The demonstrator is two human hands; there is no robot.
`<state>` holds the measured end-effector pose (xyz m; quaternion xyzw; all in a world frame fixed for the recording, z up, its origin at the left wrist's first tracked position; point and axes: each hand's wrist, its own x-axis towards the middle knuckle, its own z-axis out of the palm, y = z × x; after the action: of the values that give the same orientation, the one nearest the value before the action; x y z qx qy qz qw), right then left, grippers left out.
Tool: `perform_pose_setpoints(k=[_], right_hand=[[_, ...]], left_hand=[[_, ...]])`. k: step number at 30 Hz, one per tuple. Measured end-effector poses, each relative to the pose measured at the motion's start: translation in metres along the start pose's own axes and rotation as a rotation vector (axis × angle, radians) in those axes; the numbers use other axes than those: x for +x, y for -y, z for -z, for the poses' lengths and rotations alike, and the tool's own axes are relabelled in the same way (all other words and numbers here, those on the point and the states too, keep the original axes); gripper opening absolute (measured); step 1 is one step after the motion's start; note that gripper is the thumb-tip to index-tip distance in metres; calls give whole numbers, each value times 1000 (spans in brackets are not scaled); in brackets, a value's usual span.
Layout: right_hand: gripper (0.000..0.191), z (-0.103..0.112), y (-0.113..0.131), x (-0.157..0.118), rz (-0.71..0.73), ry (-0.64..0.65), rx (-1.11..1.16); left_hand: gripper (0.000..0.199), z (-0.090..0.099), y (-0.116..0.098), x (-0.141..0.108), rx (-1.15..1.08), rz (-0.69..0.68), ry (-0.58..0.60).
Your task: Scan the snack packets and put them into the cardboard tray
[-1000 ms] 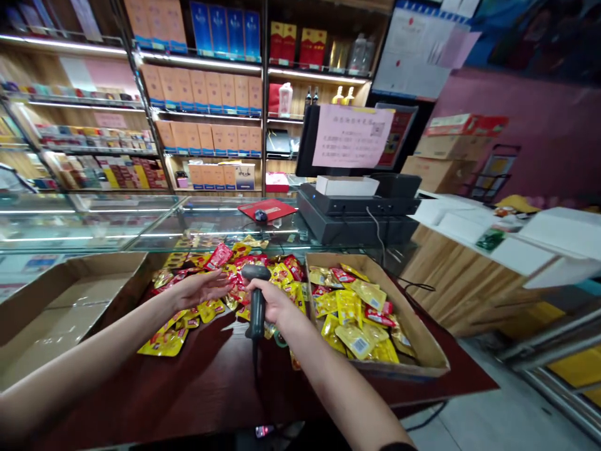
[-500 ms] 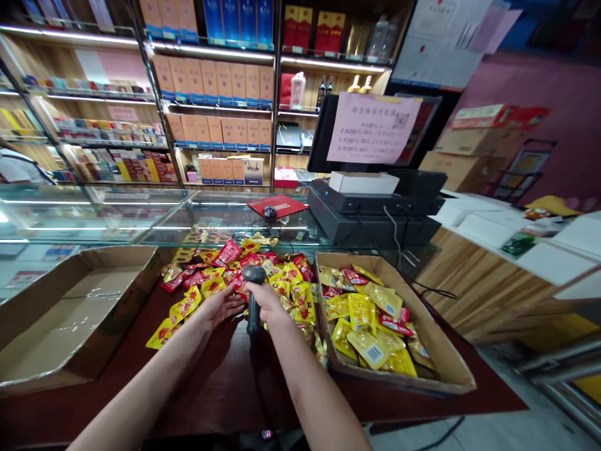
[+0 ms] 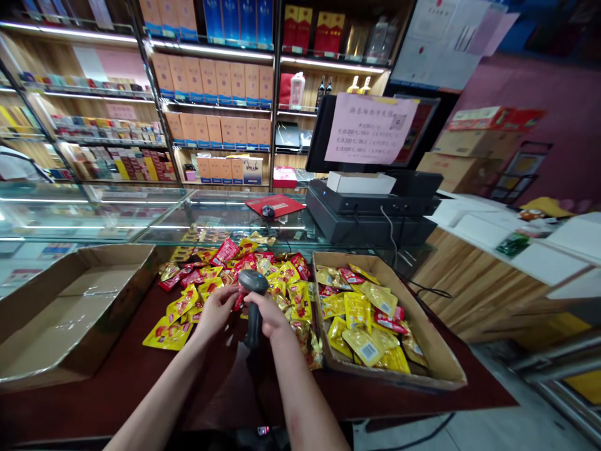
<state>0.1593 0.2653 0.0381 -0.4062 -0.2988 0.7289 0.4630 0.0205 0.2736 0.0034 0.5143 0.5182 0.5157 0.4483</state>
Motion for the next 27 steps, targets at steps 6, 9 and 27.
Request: perform_pose_setpoints(k=[6, 9, 27], right_hand=[[22, 22, 5, -2, -3, -69, 57], [22, 30, 7, -7, 10, -74, 73], [23, 31, 20, -23, 161, -222, -81]], left_hand=[[46, -11, -14, -4, -194, 54, -95], [49, -10, -21, 1, -267, 224, -18], [34, 3, -46, 8, 117, 155, 337]])
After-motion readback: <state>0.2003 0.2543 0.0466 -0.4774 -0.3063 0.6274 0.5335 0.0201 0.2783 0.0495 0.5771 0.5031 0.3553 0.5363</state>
